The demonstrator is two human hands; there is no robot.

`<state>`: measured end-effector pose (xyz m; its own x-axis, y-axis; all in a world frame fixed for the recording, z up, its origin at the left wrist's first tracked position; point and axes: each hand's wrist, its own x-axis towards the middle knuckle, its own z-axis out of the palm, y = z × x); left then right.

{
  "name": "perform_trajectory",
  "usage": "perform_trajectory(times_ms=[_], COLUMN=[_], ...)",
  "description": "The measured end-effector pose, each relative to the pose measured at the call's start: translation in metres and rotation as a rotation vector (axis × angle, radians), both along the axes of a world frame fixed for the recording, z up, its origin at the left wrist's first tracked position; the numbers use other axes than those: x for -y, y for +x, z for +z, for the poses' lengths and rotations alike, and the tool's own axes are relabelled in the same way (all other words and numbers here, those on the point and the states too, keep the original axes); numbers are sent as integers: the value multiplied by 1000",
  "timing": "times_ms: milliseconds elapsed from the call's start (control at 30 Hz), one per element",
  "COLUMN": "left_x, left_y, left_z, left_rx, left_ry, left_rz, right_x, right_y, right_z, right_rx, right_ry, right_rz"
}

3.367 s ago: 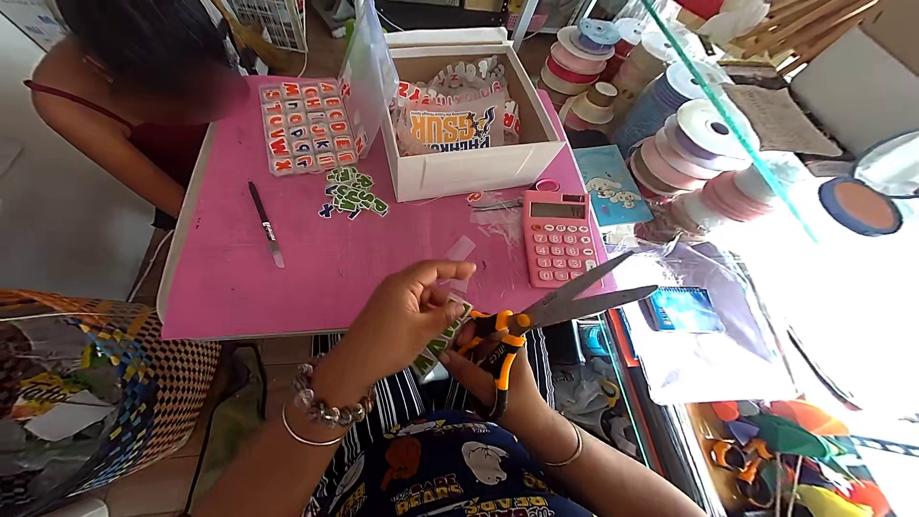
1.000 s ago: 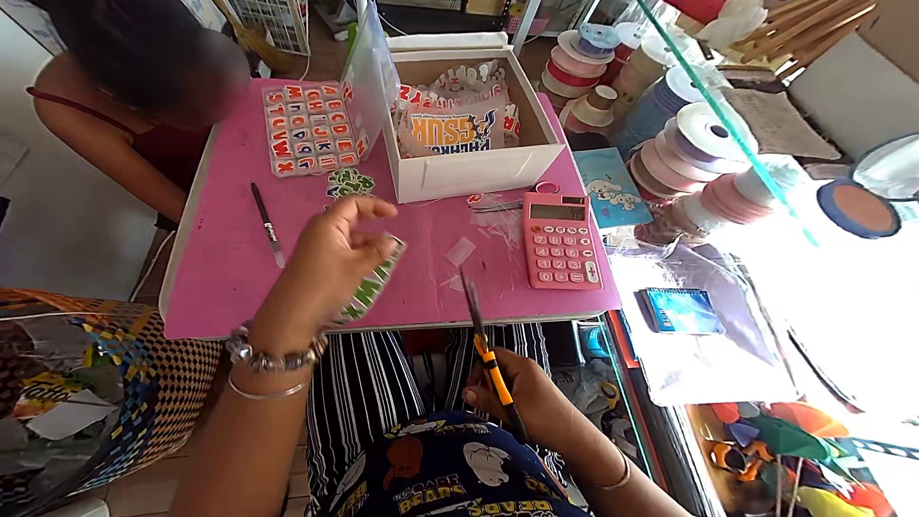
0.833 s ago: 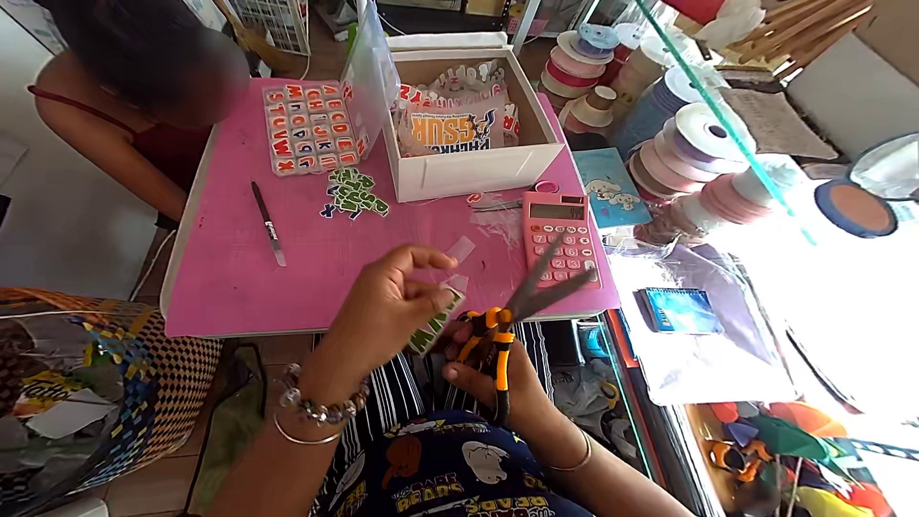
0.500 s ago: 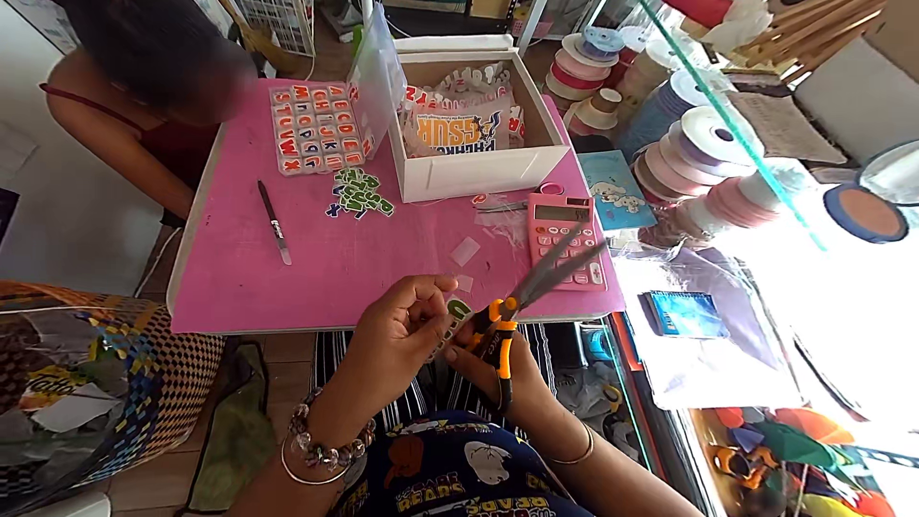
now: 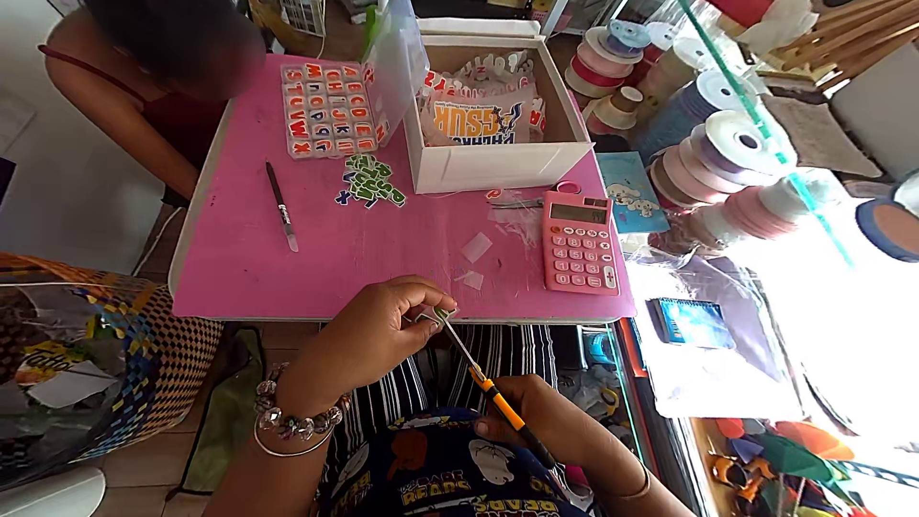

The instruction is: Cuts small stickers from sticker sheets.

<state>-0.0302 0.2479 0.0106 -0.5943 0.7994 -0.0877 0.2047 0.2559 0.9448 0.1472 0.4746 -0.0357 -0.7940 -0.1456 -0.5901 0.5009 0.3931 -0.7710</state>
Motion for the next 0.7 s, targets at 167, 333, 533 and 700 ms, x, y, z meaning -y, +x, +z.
perform_trajectory(times_ms=[167, 333, 533, 700], left_x=[0, -1, -4, -6], left_y=[-1, -1, -1, -1], left_z=[1, 2, 4, 5], left_rx=[-3, 13, 16, 31], left_ry=[-52, -94, -112, -139], left_rz=[-38, -58, -71, -73], right_x=[0, -1, -2, -1], right_y=[-3, -2, -1, -1], right_z=[1, 2, 4, 2], right_rx=[7, 47, 68, 68], right_ry=[21, 64, 107, 119], right_rz=[11, 23, 21, -20])
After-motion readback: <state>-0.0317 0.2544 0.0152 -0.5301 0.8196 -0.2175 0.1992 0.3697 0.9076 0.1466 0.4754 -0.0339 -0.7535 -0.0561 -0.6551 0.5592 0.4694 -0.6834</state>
